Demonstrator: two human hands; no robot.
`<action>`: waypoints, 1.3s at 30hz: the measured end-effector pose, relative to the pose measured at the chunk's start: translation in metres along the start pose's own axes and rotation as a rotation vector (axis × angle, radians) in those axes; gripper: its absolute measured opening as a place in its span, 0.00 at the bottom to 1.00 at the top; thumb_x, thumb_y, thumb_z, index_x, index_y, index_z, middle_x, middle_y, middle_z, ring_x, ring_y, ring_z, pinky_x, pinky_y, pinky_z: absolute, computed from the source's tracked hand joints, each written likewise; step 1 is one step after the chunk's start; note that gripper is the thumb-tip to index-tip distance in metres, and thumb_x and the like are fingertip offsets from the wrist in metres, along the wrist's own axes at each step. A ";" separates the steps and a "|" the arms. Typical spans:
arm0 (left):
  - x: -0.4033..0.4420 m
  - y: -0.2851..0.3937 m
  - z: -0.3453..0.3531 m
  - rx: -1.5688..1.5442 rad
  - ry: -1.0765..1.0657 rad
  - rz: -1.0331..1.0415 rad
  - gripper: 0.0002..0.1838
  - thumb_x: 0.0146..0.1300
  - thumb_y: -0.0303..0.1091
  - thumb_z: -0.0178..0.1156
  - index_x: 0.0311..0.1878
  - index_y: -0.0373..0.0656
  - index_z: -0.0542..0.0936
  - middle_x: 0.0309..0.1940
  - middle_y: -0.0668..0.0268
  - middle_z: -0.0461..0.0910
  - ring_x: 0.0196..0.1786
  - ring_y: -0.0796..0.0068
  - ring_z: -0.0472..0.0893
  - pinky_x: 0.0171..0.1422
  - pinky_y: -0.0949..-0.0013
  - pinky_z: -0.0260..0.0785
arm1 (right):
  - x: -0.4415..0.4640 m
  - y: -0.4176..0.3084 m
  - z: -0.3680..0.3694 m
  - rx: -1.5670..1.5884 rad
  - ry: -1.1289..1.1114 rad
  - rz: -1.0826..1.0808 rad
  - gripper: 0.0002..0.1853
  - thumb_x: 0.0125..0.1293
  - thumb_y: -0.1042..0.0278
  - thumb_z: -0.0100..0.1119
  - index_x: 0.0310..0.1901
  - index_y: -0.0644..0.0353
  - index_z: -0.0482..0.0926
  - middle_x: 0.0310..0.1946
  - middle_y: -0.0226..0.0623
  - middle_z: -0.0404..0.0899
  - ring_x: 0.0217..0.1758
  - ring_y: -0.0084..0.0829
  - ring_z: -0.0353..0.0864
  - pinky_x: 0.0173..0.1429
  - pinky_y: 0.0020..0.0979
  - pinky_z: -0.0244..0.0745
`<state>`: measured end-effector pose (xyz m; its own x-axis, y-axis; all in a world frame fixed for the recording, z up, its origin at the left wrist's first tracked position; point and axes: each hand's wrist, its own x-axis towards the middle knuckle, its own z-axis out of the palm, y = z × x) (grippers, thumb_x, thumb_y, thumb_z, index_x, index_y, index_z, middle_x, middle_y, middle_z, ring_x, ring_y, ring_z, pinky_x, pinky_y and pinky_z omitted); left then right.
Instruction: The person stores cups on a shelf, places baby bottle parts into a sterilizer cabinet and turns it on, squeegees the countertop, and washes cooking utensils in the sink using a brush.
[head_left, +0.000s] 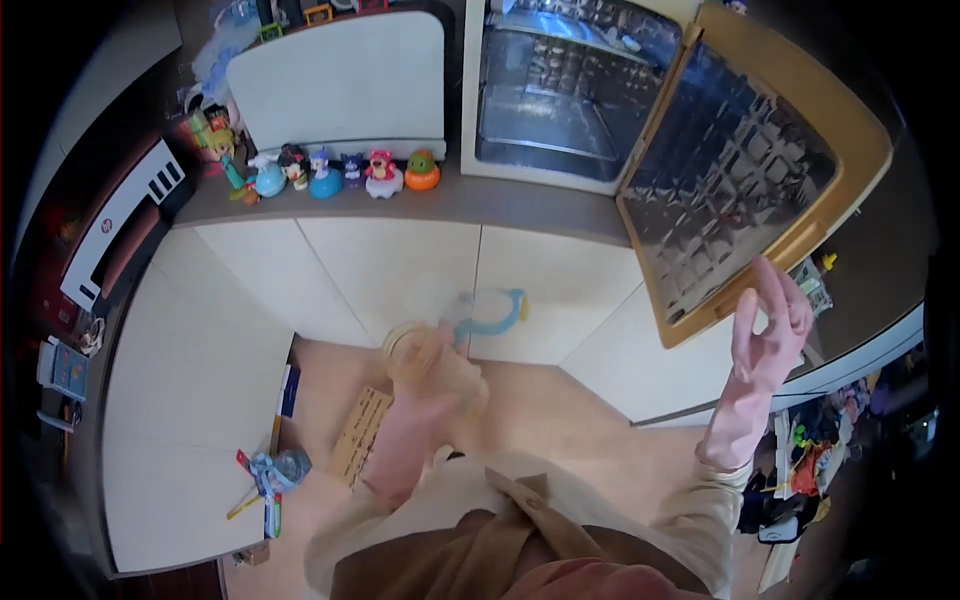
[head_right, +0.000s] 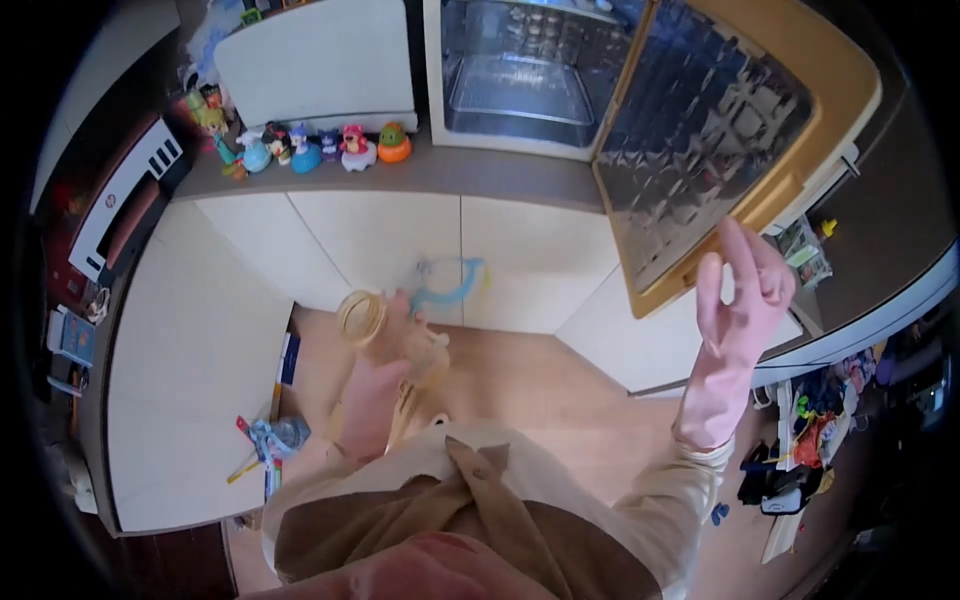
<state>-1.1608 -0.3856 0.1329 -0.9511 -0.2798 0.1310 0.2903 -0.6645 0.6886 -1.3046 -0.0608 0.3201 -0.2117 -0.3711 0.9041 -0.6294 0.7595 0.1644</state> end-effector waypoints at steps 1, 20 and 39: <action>0.004 -0.001 0.000 0.044 -0.009 0.009 0.48 0.42 0.21 0.70 0.70 0.49 0.61 0.62 0.65 0.67 0.65 0.67 0.69 0.66 0.57 0.66 | -0.006 -0.012 0.000 -0.010 0.020 0.049 0.22 0.55 0.73 0.68 0.53 0.59 0.79 0.41 0.38 0.80 0.41 0.37 0.79 0.50 0.35 0.71; 0.038 -0.007 -0.049 1.209 -0.240 0.537 0.33 0.36 0.40 0.77 0.49 0.44 0.76 0.38 0.75 0.78 0.45 0.78 0.74 0.56 0.66 0.56 | -0.041 -0.214 0.137 1.016 -0.943 1.176 0.18 0.54 0.53 0.72 0.35 0.61 0.84 0.25 0.37 0.78 0.31 0.30 0.79 0.38 0.33 0.74; 0.034 -0.004 -0.064 0.235 -0.013 0.350 0.39 0.38 0.32 0.76 0.58 0.43 0.70 0.51 0.66 0.74 0.51 0.75 0.75 0.54 0.68 0.71 | -0.025 -0.237 0.170 1.188 -0.588 0.566 0.10 0.63 0.72 0.62 0.45 0.62 0.82 0.34 0.36 0.81 0.35 0.27 0.78 0.42 0.27 0.73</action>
<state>-1.1877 -0.4375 0.0890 -0.8010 -0.4508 0.3939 0.5656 -0.3540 0.7448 -1.2775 -0.3220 0.1912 -0.7268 -0.5610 0.3963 -0.5343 0.0992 -0.8395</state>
